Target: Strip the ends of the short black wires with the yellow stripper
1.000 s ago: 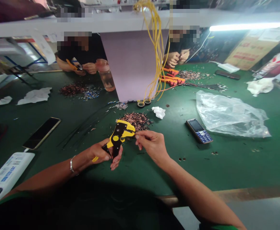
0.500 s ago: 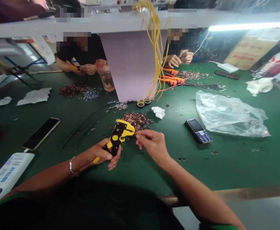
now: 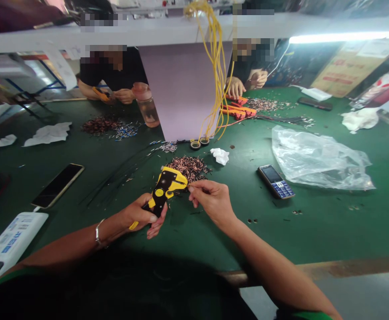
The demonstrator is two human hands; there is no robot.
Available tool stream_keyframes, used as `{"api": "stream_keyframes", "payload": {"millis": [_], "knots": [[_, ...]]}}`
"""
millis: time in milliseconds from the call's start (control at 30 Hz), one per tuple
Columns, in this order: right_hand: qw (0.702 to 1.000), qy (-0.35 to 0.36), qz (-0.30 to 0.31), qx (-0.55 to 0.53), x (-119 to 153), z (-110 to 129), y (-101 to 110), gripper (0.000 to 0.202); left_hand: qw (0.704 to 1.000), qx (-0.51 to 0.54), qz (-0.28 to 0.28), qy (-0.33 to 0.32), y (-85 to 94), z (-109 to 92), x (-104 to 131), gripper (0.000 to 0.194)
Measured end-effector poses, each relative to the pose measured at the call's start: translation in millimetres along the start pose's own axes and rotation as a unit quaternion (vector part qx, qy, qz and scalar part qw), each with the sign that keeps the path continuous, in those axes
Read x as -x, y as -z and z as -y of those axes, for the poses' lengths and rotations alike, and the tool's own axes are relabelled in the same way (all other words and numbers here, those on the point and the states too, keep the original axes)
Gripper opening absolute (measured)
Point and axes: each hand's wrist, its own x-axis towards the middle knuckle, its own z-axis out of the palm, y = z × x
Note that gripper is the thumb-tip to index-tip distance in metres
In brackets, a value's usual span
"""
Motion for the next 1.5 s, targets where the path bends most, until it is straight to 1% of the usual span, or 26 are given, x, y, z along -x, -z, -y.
{"api": "stream_keyframes", "payload": {"millis": [67,100,200,300,367,467,567,667,733,867,1000,1167,1367,1500], "knots": [[1.000,-0.003,0.000,0.004,-0.3,0.2,-0.3,0.006,1.000,0.003,-0.018,-0.005,3.1,1.0,0.3,0.012],[1.000,-0.004,0.000,0.006,-0.5,0.3,-0.4,0.007,1.000,0.002,-0.019,-0.006,4.6,1.4,0.4,0.013],[1.000,-0.005,-0.003,0.004,-1.0,0.6,-0.2,0.007,1.000,-0.004,0.010,0.004,7.1,0.7,0.2,0.015],[1.000,-0.003,-0.002,0.002,-1.2,0.5,0.8,0.008,1.000,0.002,0.028,-0.009,7.4,-3.7,-1.1,0.020],[1.000,-0.001,-0.005,0.004,-1.0,0.2,1.3,0.008,0.999,0.012,0.033,-0.029,9.0,-7.5,-2.6,0.022],[1.000,-0.002,-0.008,0.004,-0.9,-0.8,0.9,0.008,0.998,0.023,0.025,-0.048,14.4,-11.6,-5.1,0.025],[1.000,-0.007,0.002,0.006,-0.8,-3.0,-0.6,0.009,0.998,0.038,0.022,-0.045,19.4,-12.1,-7.1,0.032],[0.999,-0.014,0.013,0.029,0.8,-7.2,-3.0,0.009,0.997,0.055,0.040,-0.042,20.2,-10.6,-7.8,0.044],[0.998,-0.017,0.030,0.054,3.1,-10.8,-5.1,0.009,0.996,0.060,0.051,-0.042,19.1,-9.9,-7.6,0.050],[0.993,-0.024,0.071,0.091,8.1,-16.7,-9.8,0.010,0.995,0.058,0.071,-0.050,16.9,-9.9,-8.0,0.055],[0.990,-0.031,0.098,0.098,10.9,-19.0,-13.6,0.011,0.995,0.056,0.061,-0.051,16.0,-9.4,-9.9,0.053],[0.989,-0.035,0.111,0.087,11.0,-18.1,-13.8,0.010,0.996,0.042,0.058,-0.046,16.8,-8.3,-9.9,0.045],[0.988,-0.070,0.135,0.015,8.3,-15.6,-9.0,0.014,0.997,0.027,0.062,-0.046,16.5,-11.1,-8.1,0.042],[0.987,-0.071,0.140,-0.029,7.4,-14.6,-7.1,0.014,0.996,0.033,0.068,-0.038,15.6,-12.4,-6.9,0.047]]}}
